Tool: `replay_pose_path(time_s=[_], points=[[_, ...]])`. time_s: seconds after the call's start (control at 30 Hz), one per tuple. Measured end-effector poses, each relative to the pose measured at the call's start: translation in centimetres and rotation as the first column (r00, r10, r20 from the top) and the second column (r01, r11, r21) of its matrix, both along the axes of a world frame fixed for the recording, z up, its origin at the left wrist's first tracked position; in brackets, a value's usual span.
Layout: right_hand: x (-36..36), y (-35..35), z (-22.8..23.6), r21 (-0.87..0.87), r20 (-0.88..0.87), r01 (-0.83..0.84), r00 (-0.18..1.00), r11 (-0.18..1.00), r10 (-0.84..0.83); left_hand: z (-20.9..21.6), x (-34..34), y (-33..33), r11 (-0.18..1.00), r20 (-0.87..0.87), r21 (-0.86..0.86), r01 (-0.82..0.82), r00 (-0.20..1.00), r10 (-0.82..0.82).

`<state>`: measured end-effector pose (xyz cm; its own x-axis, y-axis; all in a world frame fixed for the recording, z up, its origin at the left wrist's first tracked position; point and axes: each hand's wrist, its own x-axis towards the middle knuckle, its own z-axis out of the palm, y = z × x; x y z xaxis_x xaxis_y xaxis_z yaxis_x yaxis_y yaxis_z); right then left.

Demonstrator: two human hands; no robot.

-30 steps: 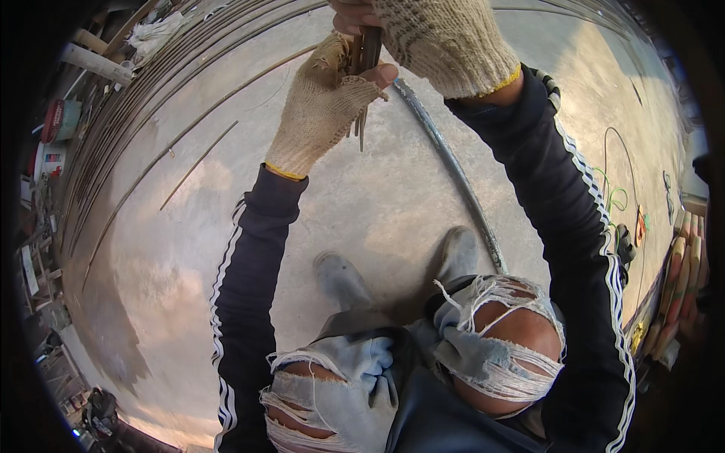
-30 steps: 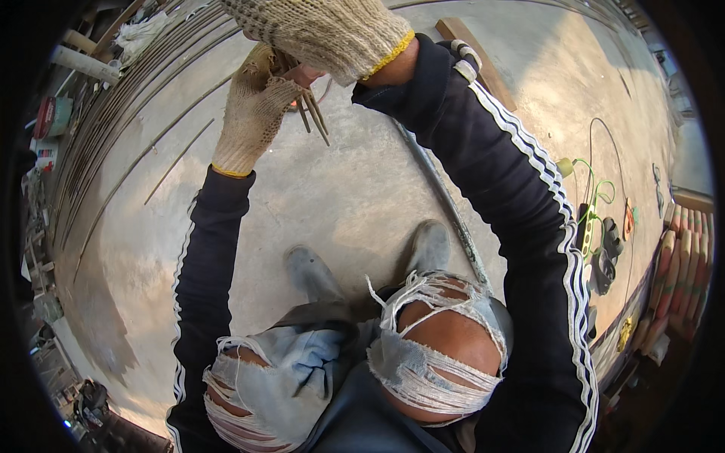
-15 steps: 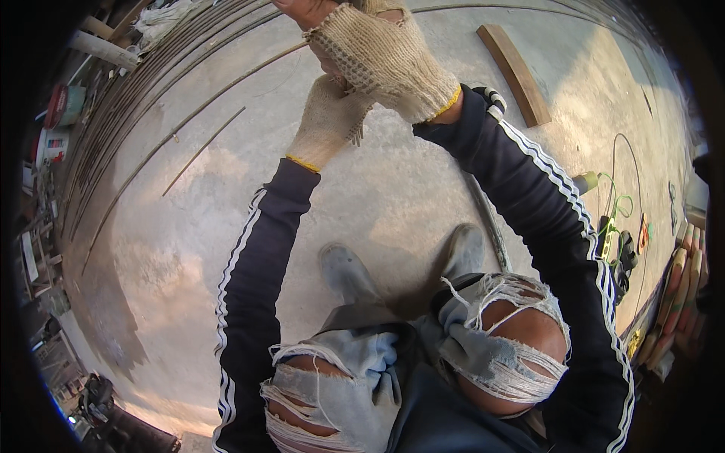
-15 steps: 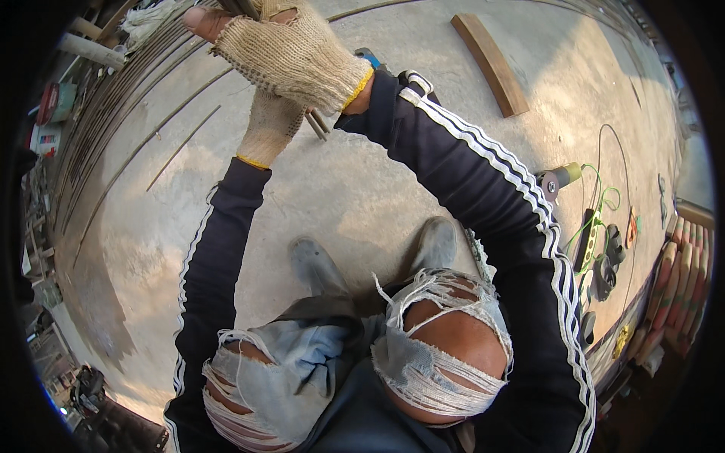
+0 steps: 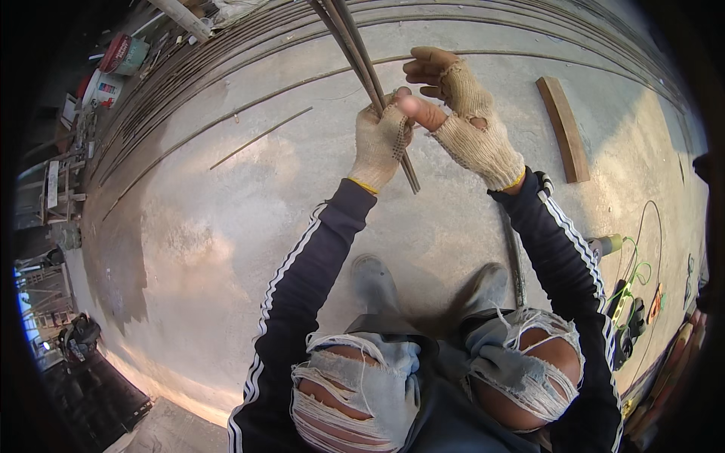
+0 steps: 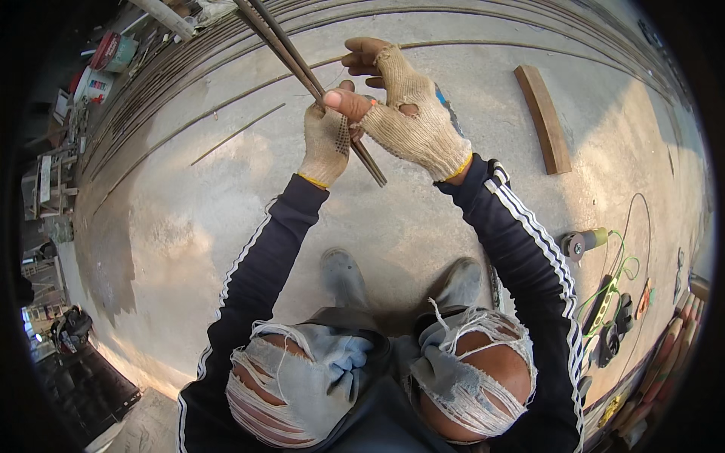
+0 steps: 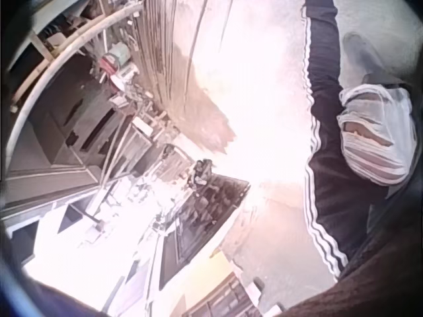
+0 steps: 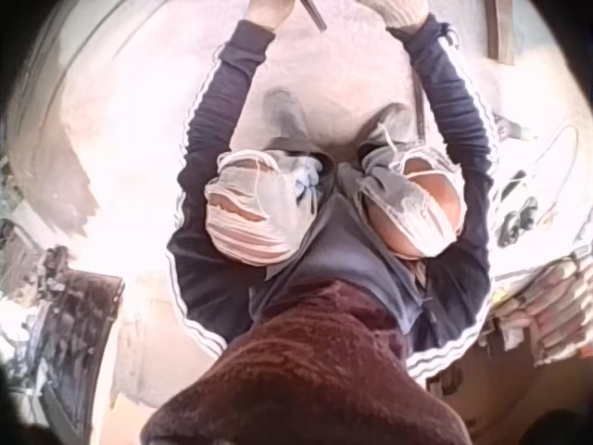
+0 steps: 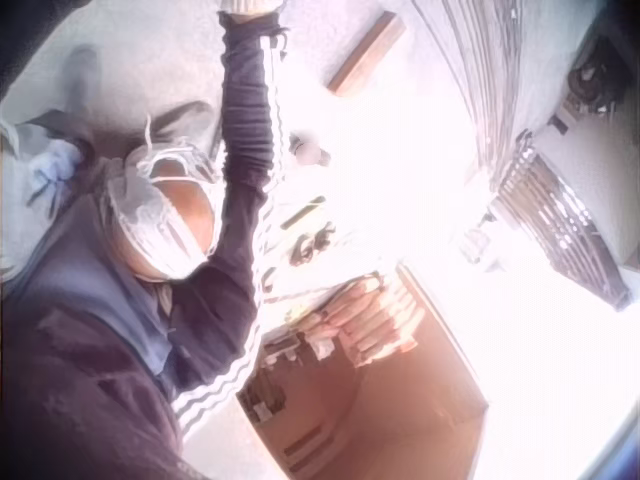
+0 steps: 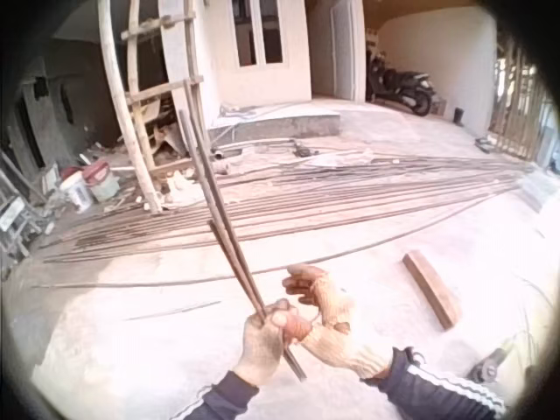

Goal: The person uses a tape measure to measure several metal rods laid on the floor. They adjust the rods and reposition the tape measure to verify lengths.

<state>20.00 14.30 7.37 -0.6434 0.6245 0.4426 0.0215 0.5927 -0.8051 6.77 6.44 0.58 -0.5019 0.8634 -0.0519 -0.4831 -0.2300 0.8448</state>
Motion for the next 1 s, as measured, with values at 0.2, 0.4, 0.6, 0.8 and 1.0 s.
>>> replay_pose_path(time_s=[0.2,0.4,0.6,0.8,1.0], points=[[5.7,-6.8,-7.6,-0.291,0.737,0.0,0.637,0.957,0.225,-1.2,-1.0,-2.7,0.99,0.496,-0.133,0.039,0.868,0.032],[7.6,-10.6,-12.1,-0.576,0.569,-0.015,0.71,0.817,0.414,-8.2,-0.3,-6.5,0.969,0.696,-0.223,0.106,0.713,0.082],[8.9,-11.5,-13.3,-0.48,0.683,-0.076,0.593,0.874,0.427,-11.1,1.2,-10.5,0.978,0.743,-0.203,0.039,0.657,0.128],[9.0,-11.6,-14.7,-0.68,0.639,-0.036,0.462,0.732,0.616,-14.5,2.3,-13.1,0.898,0.784,-0.44,-0.011,0.484,0.389],[9.8,-11.6,-15.6,-0.729,0.572,-0.064,0.489,0.682,0.658,-16.9,1.9,-13.8,0.915,0.781,-0.404,-0.014,0.515,0.353]])
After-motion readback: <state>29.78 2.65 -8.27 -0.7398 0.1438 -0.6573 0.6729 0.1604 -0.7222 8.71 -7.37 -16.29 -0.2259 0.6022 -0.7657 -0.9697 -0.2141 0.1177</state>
